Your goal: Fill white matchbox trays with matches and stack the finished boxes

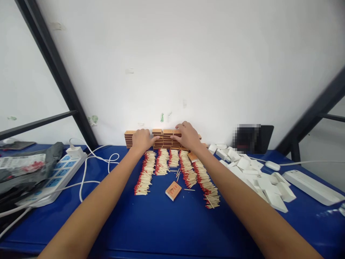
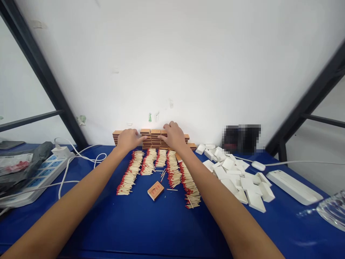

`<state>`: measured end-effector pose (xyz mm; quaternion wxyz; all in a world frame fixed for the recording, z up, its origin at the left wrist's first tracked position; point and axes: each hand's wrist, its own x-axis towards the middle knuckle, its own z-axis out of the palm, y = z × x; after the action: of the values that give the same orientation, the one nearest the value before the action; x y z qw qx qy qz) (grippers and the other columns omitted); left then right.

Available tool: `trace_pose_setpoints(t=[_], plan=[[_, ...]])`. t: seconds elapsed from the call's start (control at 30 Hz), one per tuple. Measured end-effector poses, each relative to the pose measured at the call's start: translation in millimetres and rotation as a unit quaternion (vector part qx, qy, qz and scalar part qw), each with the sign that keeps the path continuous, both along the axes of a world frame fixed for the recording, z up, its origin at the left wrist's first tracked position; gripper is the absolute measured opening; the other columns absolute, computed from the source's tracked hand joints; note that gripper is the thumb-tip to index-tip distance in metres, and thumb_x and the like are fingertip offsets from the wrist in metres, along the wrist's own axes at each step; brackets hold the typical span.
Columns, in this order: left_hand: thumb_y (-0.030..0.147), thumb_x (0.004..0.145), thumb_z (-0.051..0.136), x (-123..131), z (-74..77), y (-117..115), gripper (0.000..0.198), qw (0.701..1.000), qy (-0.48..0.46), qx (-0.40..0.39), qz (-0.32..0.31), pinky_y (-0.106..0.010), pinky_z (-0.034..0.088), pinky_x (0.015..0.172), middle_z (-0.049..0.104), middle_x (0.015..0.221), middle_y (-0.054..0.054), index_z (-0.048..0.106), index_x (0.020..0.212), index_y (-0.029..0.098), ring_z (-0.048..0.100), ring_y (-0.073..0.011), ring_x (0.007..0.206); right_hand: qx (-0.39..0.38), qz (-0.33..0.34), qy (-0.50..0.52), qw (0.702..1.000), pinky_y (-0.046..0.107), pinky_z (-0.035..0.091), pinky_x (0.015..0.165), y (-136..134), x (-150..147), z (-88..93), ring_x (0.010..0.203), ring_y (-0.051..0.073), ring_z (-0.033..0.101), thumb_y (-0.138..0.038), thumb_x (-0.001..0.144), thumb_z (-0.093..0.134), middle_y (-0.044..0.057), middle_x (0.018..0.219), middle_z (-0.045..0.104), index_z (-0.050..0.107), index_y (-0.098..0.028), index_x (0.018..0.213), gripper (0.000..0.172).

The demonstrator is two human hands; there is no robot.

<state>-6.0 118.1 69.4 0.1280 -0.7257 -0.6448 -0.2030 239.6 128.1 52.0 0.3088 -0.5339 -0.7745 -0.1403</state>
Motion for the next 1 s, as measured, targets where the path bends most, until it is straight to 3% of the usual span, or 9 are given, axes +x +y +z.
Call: trace_pose_setpoints(t=[0.13, 0.4, 0.7, 1.0], plan=[[0.07, 0.101, 0.057, 5.2, -3.8, 15.5, 0.058, 1.0, -0.002, 0.001, 0.006, -0.043, 0.053, 0.085, 0.079, 0.109, -0.019, 0.081, 0.108, 0.018, 0.073, -0.0356, 0.106, 0.014, -0.006, -0.006, 1.0, 0.041, 0.05, 0.085, 5.7, -11.5, -1.0, 0.112, 0.034, 0.059, -0.037, 0.098, 0.073, 0.018, 0.123, 0.063, 0.065, -0.019, 0.121, 0.03], [0.08, 0.094, 0.062, 0.8, -3.8, 8.9, 0.064, 0.999, 0.025, -0.023, -0.008, -0.041, 0.053, 0.086, 0.08, 0.106, -0.017, 0.081, 0.103, 0.019, 0.074, -0.034, 0.103, 0.022, -0.015, 0.007, 1.0, 0.04, 0.048, 0.084, 4.7, 1.6, -6.0, 0.11, 0.033, 0.061, -0.037, 0.097, 0.076, 0.016, 0.123, 0.061, 0.064, -0.02, 0.12, 0.032], [0.068, 0.102, 0.057, 9.2, -12.0, 10.0, 0.057, 0.998, 0.044, -0.042, -0.019, -0.042, 0.053, 0.09, 0.079, 0.11, -0.019, 0.08, 0.111, 0.017, 0.072, -0.0356, 0.11, -0.006, 0.007, 0.034, 0.999, 0.038, 0.046, 0.078, 9.6, 7.4, -9.8, 0.097, 0.028, 0.061, -0.036, 0.096, 0.074, 0.014, 0.124, 0.06, 0.062, -0.02, 0.119, 0.03], [0.071, 0.08, 0.084, 11.4, -16.8, 11.3, 0.059, 0.997, 0.007, -0.077, -0.023, -0.045, 0.056, 0.09, 0.077, 0.103, -0.018, 0.081, 0.106, 0.019, 0.072, -0.0397, 0.109, 0.011, -0.016, 0.017, 1.0, 0.04, 0.046, 0.078, 3.7, -0.9, -6.0, 0.1, 0.031, 0.06, -0.042, 0.102, 0.068, 0.017, 0.12, 0.06, 0.062, -0.019, 0.116, 0.028]])
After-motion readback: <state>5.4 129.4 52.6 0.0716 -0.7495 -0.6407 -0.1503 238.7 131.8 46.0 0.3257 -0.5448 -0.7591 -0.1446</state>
